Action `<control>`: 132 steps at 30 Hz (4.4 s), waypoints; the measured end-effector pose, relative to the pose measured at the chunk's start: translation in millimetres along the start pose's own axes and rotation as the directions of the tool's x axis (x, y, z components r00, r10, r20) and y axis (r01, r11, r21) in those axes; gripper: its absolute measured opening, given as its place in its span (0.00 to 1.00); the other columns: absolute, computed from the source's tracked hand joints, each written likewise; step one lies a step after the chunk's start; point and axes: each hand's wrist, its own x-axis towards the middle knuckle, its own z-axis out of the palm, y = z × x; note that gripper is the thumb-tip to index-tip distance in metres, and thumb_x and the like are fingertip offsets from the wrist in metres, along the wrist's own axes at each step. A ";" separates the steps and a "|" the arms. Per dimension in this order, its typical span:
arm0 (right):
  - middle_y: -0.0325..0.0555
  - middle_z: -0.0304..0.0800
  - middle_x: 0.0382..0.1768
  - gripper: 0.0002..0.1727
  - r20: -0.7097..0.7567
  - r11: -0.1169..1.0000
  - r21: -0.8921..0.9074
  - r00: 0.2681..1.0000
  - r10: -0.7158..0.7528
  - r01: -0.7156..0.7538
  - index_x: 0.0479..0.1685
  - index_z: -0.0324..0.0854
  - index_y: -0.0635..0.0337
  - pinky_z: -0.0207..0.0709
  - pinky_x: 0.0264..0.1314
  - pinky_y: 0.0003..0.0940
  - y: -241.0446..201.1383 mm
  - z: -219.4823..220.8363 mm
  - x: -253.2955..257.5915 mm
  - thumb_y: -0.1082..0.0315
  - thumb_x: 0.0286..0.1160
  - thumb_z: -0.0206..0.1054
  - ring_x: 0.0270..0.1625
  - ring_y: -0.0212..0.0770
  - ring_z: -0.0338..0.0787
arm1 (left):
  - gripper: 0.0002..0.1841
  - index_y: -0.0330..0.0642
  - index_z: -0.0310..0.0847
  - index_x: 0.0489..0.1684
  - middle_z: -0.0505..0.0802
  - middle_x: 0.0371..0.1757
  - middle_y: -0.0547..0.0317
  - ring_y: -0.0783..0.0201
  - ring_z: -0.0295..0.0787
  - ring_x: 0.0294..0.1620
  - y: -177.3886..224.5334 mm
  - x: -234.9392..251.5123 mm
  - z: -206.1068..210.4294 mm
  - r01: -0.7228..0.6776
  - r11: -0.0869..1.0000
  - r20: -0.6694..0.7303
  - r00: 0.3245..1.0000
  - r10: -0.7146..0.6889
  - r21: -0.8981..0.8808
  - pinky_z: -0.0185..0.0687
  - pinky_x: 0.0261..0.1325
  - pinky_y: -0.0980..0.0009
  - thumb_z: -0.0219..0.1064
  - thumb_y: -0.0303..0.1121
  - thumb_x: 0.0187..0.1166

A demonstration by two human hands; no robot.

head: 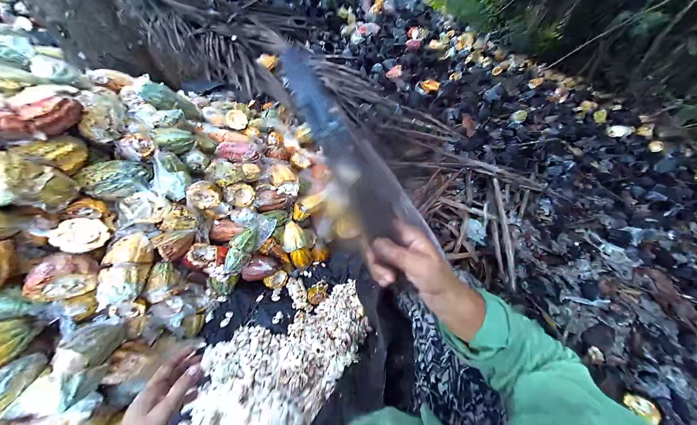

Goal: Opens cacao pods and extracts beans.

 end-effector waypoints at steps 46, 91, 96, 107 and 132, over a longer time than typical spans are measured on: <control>0.74 0.87 0.30 0.17 -0.113 -0.388 -0.893 0.720 0.685 0.229 0.68 0.79 0.55 0.75 0.30 0.80 206.5 -291.5 199.2 0.66 0.83 0.65 0.34 0.82 0.88 | 0.24 0.43 0.80 0.76 0.85 0.72 0.38 0.36 0.83 0.71 -33.7 240.7 81.2 0.026 0.698 0.269 0.912 -0.310 0.716 0.75 0.69 0.31 0.64 0.46 0.86; 0.76 0.88 0.39 0.22 -0.271 -0.375 -0.925 0.588 0.762 0.059 0.77 0.69 0.59 0.77 0.44 0.78 247.9 -243.7 152.2 0.62 0.89 0.58 0.45 0.81 0.89 | 0.27 0.34 0.70 0.80 0.84 0.72 0.34 0.40 0.85 0.68 -89.8 204.4 20.9 0.294 0.919 -0.247 0.941 -0.231 0.263 0.77 0.72 0.39 0.61 0.43 0.88; 0.81 0.86 0.47 0.21 -0.460 -0.520 -0.853 0.540 0.705 -0.047 0.73 0.70 0.67 0.75 0.51 0.80 281.5 -246.2 190.8 0.62 0.91 0.56 0.54 0.84 0.86 | 0.38 0.48 0.57 0.90 0.79 0.76 0.41 0.46 0.80 0.72 -52.7 294.3 -1.0 0.308 0.883 -0.452 0.770 -0.450 -0.354 0.77 0.68 0.42 0.54 0.62 0.86; 0.81 0.84 0.46 0.25 -0.514 -0.430 -0.858 0.466 0.720 -0.282 0.77 0.61 0.72 0.79 0.47 0.72 363.5 -213.7 220.2 0.63 0.91 0.57 0.41 0.76 0.89 | 0.42 0.54 0.52 0.91 0.81 0.73 0.39 0.42 0.82 0.68 -69.1 337.8 0.4 0.495 0.853 -0.356 0.777 -0.520 -0.166 0.80 0.61 0.37 0.61 0.64 0.81; 0.82 0.83 0.52 0.23 -0.441 -0.403 -0.895 0.508 0.740 -0.191 0.72 0.69 0.72 0.74 0.56 0.78 380.4 -231.9 229.6 0.60 0.94 0.52 0.55 0.81 0.86 | 0.43 0.33 0.66 0.84 0.76 0.79 0.30 0.34 0.71 0.81 -38.6 368.7 92.7 0.181 0.813 0.070 0.962 -0.262 0.553 0.62 0.80 0.31 0.61 0.63 0.82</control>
